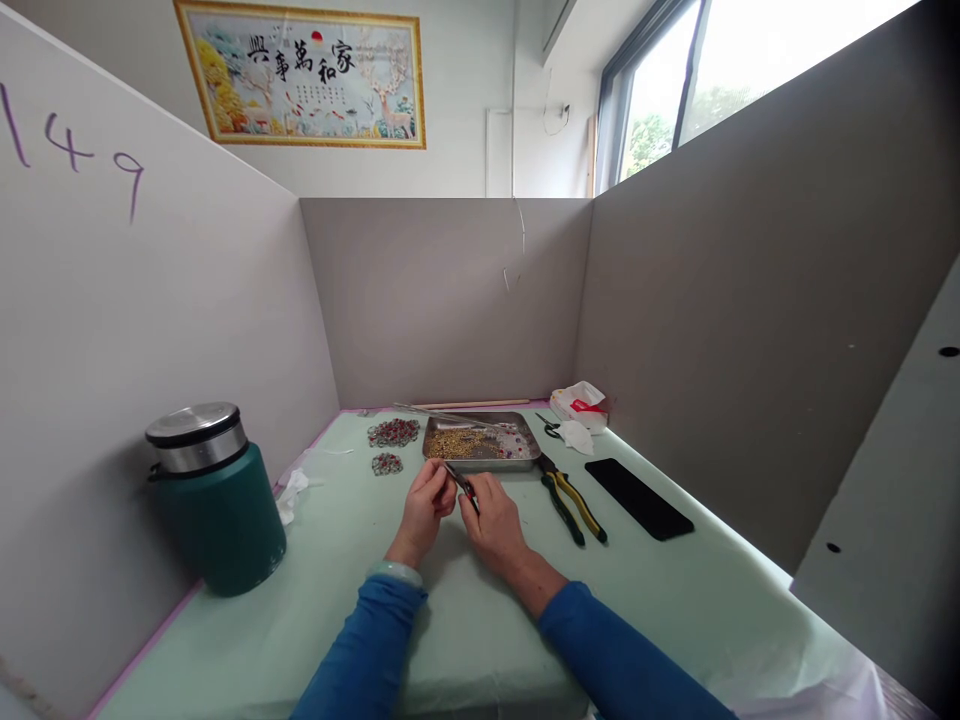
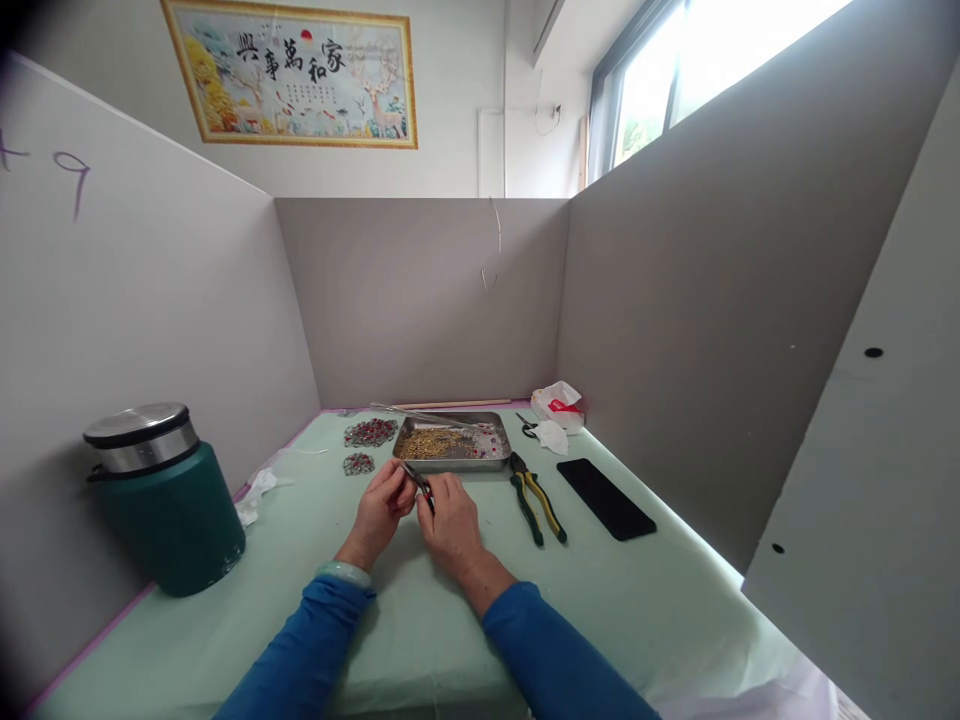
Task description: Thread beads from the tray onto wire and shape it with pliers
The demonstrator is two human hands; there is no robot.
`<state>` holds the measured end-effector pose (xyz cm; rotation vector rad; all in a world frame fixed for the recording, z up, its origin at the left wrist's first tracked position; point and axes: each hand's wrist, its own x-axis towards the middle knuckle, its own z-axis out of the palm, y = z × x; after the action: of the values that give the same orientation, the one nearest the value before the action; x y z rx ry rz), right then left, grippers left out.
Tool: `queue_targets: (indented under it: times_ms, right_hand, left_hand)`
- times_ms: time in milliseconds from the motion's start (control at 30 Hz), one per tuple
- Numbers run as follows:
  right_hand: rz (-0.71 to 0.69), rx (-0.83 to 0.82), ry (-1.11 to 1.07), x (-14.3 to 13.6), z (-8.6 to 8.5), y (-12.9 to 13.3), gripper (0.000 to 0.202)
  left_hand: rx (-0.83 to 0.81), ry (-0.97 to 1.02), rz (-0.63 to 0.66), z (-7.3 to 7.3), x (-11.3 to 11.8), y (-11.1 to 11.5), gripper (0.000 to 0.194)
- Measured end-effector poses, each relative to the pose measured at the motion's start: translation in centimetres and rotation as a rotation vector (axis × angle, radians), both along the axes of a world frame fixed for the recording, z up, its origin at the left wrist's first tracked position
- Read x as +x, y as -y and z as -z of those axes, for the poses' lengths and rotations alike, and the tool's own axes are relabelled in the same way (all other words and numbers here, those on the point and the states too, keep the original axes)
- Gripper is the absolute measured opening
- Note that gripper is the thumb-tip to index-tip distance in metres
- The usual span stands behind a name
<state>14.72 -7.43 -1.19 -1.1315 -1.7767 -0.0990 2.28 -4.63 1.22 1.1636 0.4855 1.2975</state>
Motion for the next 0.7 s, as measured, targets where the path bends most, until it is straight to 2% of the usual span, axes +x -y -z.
queue_targets:
  times_ms: [500,700]
  right_hand:
    - [-0.074,-0.023,0.011,0.11,-0.01,0.17,0.017]
    - [-0.051,0.001,0.035,0.05,0.08,0.08,0.017]
  left_hand:
    - [-0.018,0.035,0.081,-0.05,-0.38,0.01,0.02]
    - [-0.041,0.067,0.105,0.04,-0.4,-0.04,0.019]
